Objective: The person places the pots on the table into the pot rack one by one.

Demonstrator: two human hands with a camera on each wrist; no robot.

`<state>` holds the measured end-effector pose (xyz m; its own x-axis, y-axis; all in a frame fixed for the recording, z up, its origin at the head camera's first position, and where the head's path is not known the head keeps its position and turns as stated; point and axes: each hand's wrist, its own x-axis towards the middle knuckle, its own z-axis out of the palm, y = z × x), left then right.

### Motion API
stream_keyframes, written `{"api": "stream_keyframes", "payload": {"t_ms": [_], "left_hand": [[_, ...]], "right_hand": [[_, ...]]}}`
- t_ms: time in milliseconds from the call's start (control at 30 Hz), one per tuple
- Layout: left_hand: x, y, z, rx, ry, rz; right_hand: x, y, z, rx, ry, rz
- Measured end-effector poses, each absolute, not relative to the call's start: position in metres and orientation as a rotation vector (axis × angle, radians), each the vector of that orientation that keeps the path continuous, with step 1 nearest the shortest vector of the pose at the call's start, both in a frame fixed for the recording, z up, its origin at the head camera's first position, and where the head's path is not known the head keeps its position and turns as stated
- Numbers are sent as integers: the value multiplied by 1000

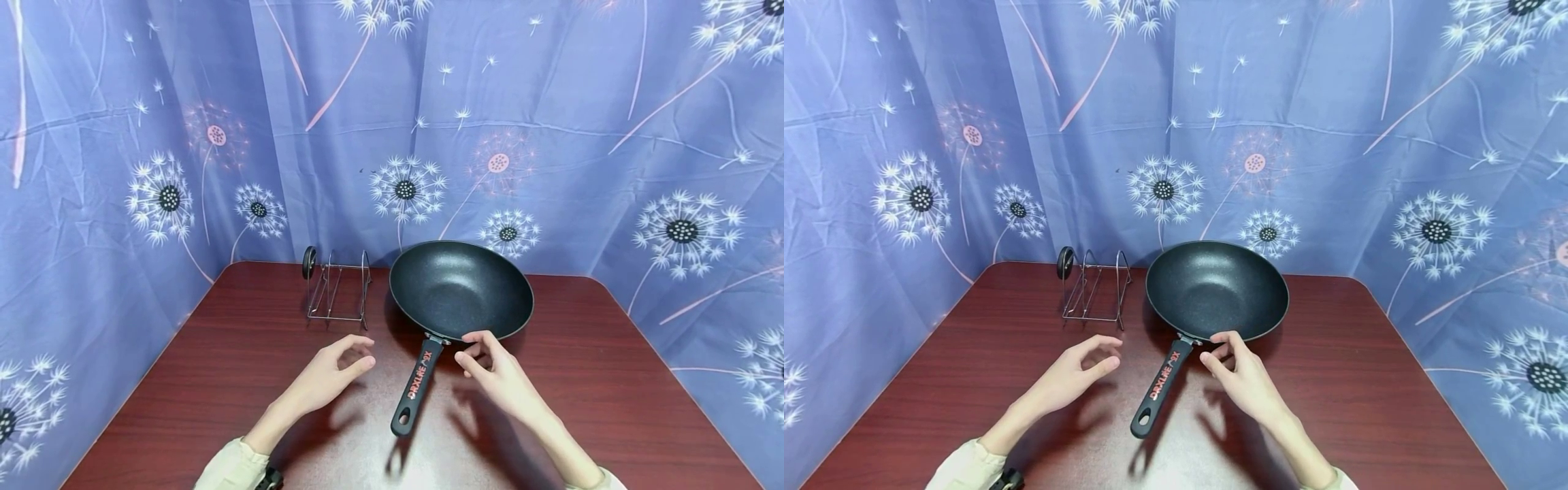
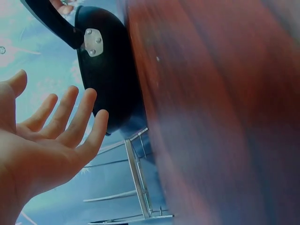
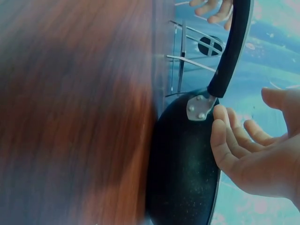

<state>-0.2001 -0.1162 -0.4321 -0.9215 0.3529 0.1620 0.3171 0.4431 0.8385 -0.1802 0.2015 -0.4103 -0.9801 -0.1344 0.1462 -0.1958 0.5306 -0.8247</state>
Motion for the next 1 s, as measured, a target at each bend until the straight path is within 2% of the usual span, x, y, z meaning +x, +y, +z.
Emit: {"api": "stream_keyframes", "payload": {"t_ms": [1000], "left_hand": [[-183,-91,-436,756,2473,1502]], "right_hand": [[-173,176,-416,272,-2691,1616]]}}
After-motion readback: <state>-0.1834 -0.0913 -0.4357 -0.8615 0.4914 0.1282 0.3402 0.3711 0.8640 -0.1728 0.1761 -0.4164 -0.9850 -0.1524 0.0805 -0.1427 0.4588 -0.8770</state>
